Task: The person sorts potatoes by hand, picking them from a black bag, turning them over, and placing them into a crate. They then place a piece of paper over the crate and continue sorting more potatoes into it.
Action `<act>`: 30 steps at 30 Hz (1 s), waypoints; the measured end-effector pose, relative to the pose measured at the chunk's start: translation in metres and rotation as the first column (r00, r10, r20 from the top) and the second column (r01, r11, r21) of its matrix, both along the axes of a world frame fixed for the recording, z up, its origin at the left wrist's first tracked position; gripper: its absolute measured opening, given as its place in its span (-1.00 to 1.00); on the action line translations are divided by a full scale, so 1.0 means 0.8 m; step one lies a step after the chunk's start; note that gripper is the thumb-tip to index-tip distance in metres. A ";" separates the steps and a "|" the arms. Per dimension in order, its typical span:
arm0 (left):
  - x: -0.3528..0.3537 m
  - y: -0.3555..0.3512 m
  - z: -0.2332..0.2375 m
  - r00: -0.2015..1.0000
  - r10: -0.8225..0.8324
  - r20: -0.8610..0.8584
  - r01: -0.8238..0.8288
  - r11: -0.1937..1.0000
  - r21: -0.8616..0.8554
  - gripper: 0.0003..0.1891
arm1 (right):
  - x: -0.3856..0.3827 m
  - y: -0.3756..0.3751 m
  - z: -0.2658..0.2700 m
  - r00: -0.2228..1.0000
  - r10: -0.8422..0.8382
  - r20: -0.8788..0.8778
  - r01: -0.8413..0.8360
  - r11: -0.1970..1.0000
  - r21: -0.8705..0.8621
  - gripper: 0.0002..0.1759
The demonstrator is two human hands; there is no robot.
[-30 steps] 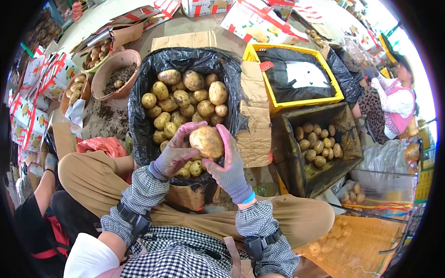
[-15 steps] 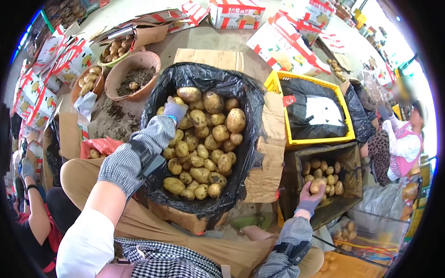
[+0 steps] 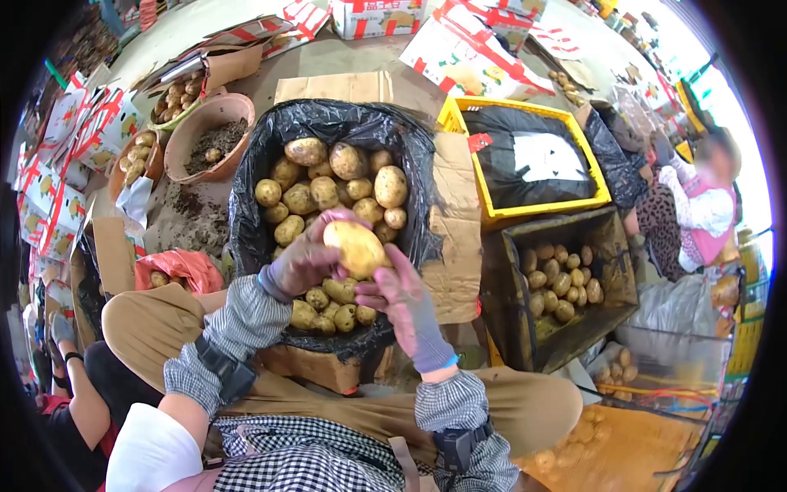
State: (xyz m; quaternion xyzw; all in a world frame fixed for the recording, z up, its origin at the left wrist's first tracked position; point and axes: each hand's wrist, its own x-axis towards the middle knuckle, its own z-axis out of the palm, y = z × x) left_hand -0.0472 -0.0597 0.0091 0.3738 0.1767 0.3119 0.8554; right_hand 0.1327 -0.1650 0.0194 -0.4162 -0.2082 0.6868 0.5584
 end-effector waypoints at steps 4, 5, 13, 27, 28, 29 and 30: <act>0.008 -0.035 0.014 1.000 -0.018 0.016 0.015 0.988 0.152 -0.28 | -0.006 -0.002 0.025 0.985 0.005 0.170 -0.036 0.983 0.181 -0.28; 0.006 -0.041 0.017 0.999 0.047 0.006 -0.048 0.985 0.164 -0.25 | -0.005 -0.003 0.028 0.984 -0.028 0.176 -0.015 0.971 0.237 -0.23; -0.008 -0.063 0.026 0.982 0.143 -0.126 -0.134 0.988 0.078 -0.34 | -0.011 -0.005 0.021 0.735 -0.290 0.613 -0.108 0.843 0.528 -0.09; -0.001 -0.071 0.019 0.970 -0.037 -0.242 -0.003 0.987 -0.163 -0.40 | 0.019 -0.014 0.029 0.988 0.067 0.138 -0.086 0.987 0.133 -0.42; 0.000 -0.071 0.018 0.969 -0.037 -0.244 -0.004 0.986 -0.166 -0.40 | 0.018 -0.013 0.030 0.988 0.069 0.136 -0.087 0.988 0.130 -0.42; 0.001 -0.072 0.017 0.981 -0.052 -0.188 0.012 0.978 -0.207 -0.42 | 0.015 -0.012 0.031 0.951 0.041 0.306 -0.114 0.968 0.224 -0.39; 0.003 -0.072 0.017 0.989 -0.066 -0.132 0.031 0.969 -0.246 -0.44 | 0.012 -0.012 0.031 0.886 -0.005 0.463 -0.157 0.938 0.310 -0.33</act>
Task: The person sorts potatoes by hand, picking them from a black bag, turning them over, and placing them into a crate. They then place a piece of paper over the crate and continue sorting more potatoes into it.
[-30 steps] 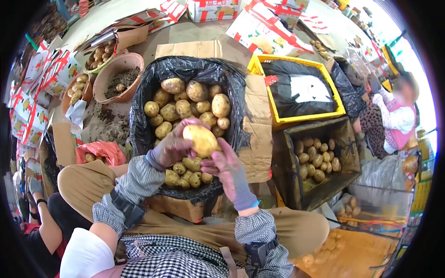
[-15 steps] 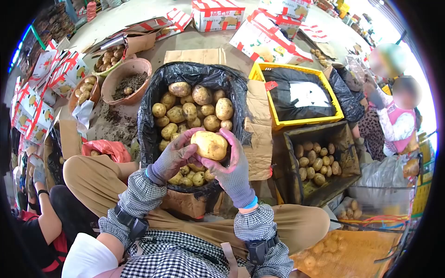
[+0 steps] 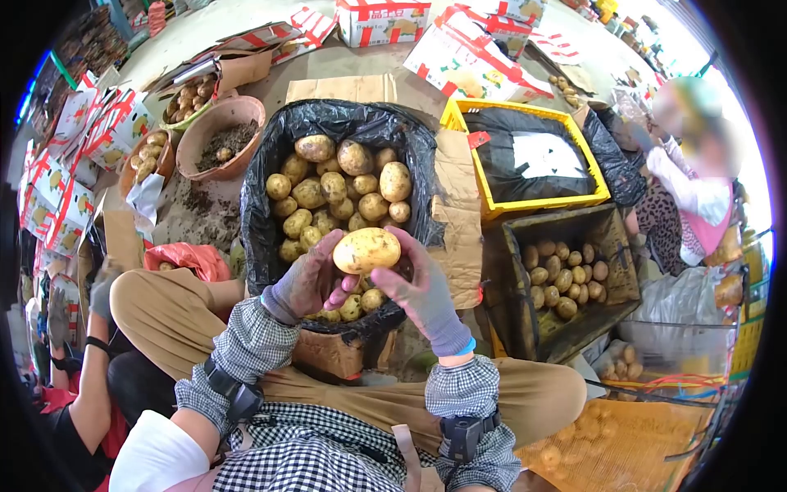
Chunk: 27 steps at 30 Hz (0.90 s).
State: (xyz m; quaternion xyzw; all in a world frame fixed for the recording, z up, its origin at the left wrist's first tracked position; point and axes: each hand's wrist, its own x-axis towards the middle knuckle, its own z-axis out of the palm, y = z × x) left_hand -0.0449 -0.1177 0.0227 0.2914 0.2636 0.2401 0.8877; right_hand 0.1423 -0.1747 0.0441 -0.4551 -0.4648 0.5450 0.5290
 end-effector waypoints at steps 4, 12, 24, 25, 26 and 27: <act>0.008 -0.006 -0.006 0.978 -0.133 0.159 0.177 0.937 -0.303 -0.43 | -0.006 -0.002 -0.022 0.993 0.017 -0.113 -0.015 1.000 0.015 -0.19; 0.025 0.009 -0.077 0.750 -0.244 -0.615 0.351 0.935 0.057 -0.46 | 0.034 0.013 -0.049 0.872 -0.479 -0.101 0.440 0.858 -0.265 -0.60; -0.107 0.260 -0.154 -0.297 0.589 -0.752 0.863 0.502 0.053 -0.37 | 0.227 0.015 -0.099 0.277 -0.845 -0.457 0.792 0.470 -0.389 -0.40; -0.107 0.264 -0.152 -0.271 0.612 -0.743 0.892 0.451 0.045 -0.38 | 0.194 0.013 -0.076 0.420 -0.781 -0.461 0.724 0.595 -0.349 -0.46; -0.111 0.268 -0.151 -0.248 0.633 -0.733 0.916 0.399 0.035 -0.39 | 0.163 0.011 -0.055 0.553 -0.696 -0.458 0.634 0.708 -0.312 -0.53; -0.121 0.272 -0.153 -0.167 0.675 -0.719 0.910 0.386 0.152 -0.43 | 0.135 0.010 -0.040 0.640 -0.661 -0.393 0.591 0.750 -0.297 -0.56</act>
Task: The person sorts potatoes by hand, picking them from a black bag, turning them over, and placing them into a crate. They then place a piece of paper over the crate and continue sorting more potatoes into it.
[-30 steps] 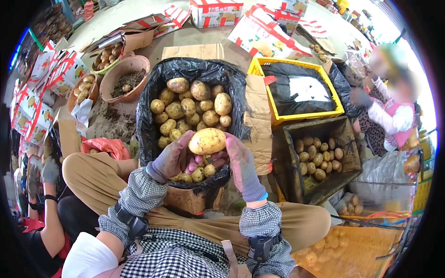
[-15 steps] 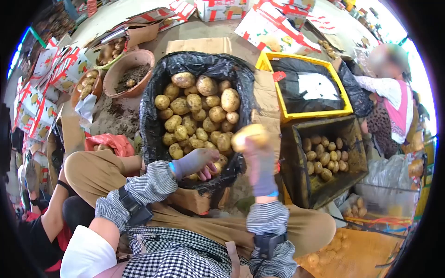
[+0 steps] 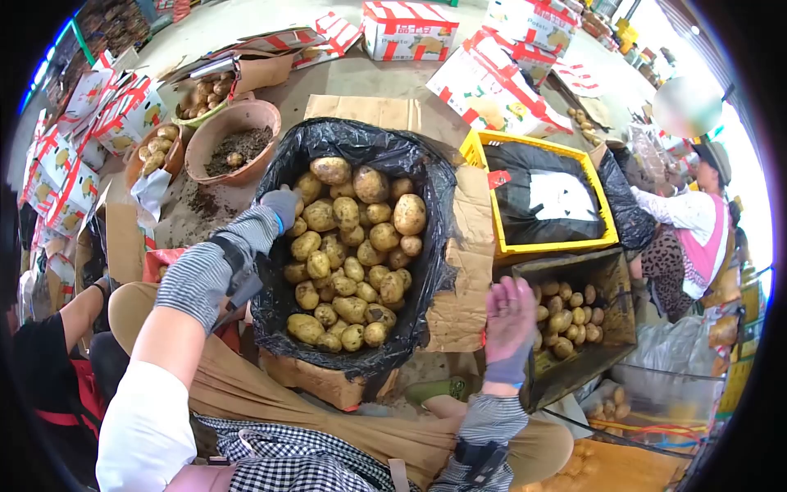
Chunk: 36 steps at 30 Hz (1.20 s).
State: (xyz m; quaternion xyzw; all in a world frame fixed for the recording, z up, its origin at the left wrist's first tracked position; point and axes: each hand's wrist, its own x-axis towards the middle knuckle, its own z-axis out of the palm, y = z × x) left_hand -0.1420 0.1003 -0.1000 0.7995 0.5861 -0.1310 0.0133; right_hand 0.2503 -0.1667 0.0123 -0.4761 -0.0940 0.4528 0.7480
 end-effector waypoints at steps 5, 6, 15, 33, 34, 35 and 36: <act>0.018 -0.047 0.075 0.326 0.745 0.581 0.129 0.574 -0.808 -0.47 | -0.099 0.001 0.016 0.920 0.287 0.267 -0.250 0.954 -0.166 -0.43; 0.027 -0.077 0.103 0.261 0.792 0.552 0.204 0.514 -0.833 -0.49 | -0.110 0.004 0.010 0.892 0.395 0.219 -0.366 0.917 -0.161 -0.38; 0.086 -0.233 0.159 0.108 0.851 0.514 0.623 0.345 -0.702 -0.34 | -0.157 0.002 0.018 0.686 0.638 0.350 -0.654 0.751 -0.087 -0.22; 0.118 -0.276 0.138 -0.108 0.941 0.320 0.709 0.298 -0.639 -0.42 | -0.113 0.011 -0.011 0.819 0.432 0.377 -0.223 0.846 -0.485 -0.70; 0.116 -0.273 0.132 -0.138 0.938 0.317 0.707 0.317 -0.632 -0.43 | -0.091 0.010 -0.040 0.872 0.366 0.326 -0.242 0.900 -0.363 -0.63; 0.115 -0.271 0.129 -0.167 0.935 0.314 0.705 0.336 -0.625 -0.44 | -0.076 0.009 -0.055 0.870 0.369 0.328 -0.245 0.899 -0.363 -0.63; 0.115 -0.272 0.131 -0.171 0.934 0.314 0.705 0.339 -0.623 -0.44 | -0.065 0.007 -0.066 0.771 0.328 0.545 -0.163 0.930 -0.329 -0.56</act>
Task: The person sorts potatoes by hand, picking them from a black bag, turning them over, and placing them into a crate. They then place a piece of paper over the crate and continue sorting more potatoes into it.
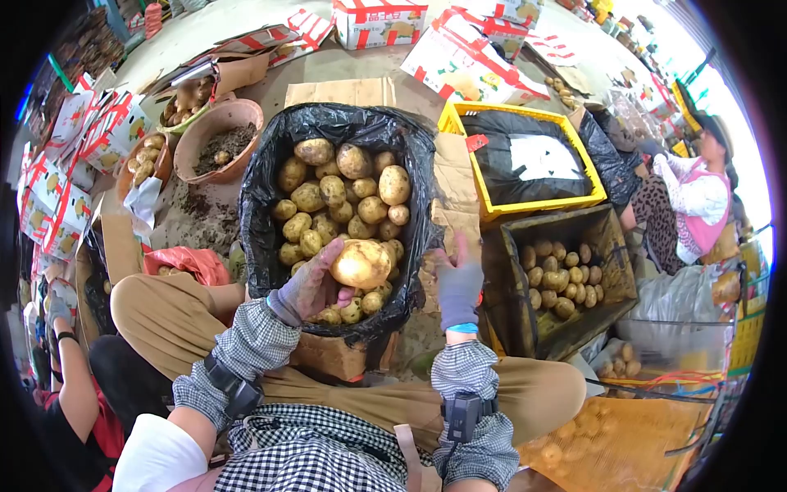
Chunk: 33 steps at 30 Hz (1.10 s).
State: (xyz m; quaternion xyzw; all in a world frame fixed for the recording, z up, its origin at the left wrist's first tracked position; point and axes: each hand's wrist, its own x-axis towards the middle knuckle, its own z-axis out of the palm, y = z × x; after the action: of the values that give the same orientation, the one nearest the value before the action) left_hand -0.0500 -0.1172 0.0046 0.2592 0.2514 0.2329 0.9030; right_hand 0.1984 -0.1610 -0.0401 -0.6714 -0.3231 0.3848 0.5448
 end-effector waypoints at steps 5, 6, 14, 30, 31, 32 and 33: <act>0.010 -0.003 -0.001 0.926 0.371 -0.070 -0.277 0.794 0.542 -0.49 | 0.007 -0.003 -0.009 0.925 -0.036 0.378 0.009 0.997 0.073 -0.35; 0.014 -0.002 -0.008 0.925 0.378 -0.031 -0.296 0.770 0.566 -0.41 | -0.004 -0.004 0.006 0.924 -0.036 0.380 0.010 0.997 0.071 -0.35; 0.037 -0.008 -0.008 0.851 0.525 -0.029 -0.043 0.125 0.991 -0.28 | -0.077 -0.010 0.044 0.642 0.189 -0.743 -0.107 0.982 0.157 -0.10; 0.057 -0.034 -0.001 0.873 0.486 -0.039 -0.112 0.277 0.954 -0.68 | -0.063 -0.007 0.023 0.350 0.007 -0.937 0.126 0.991 0.054 -0.23; 0.058 -0.031 -0.002 0.887 0.461 -0.014 -0.078 0.180 0.981 -0.71 | -0.061 -0.008 0.018 0.368 0.028 -0.930 0.128 0.988 0.081 -0.24; 0.062 -0.033 -0.002 0.926 0.378 0.018 -0.076 0.138 0.987 -0.74 | -0.053 -0.008 0.018 0.378 0.082 -0.922 0.134 0.981 0.142 -0.24; 0.063 -0.034 -0.001 0.956 0.291 0.047 -0.077 0.095 0.992 -0.77 | -0.032 -0.010 0.017 0.303 0.074 -0.950 0.148 0.981 0.124 -0.22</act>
State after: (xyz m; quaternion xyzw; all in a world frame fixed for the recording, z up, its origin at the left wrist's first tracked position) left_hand 0.0001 -0.1443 0.0036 0.7747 0.1365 0.4295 0.4435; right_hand 0.1728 -0.1686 -0.0265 -0.2674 0.0415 0.6613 0.6996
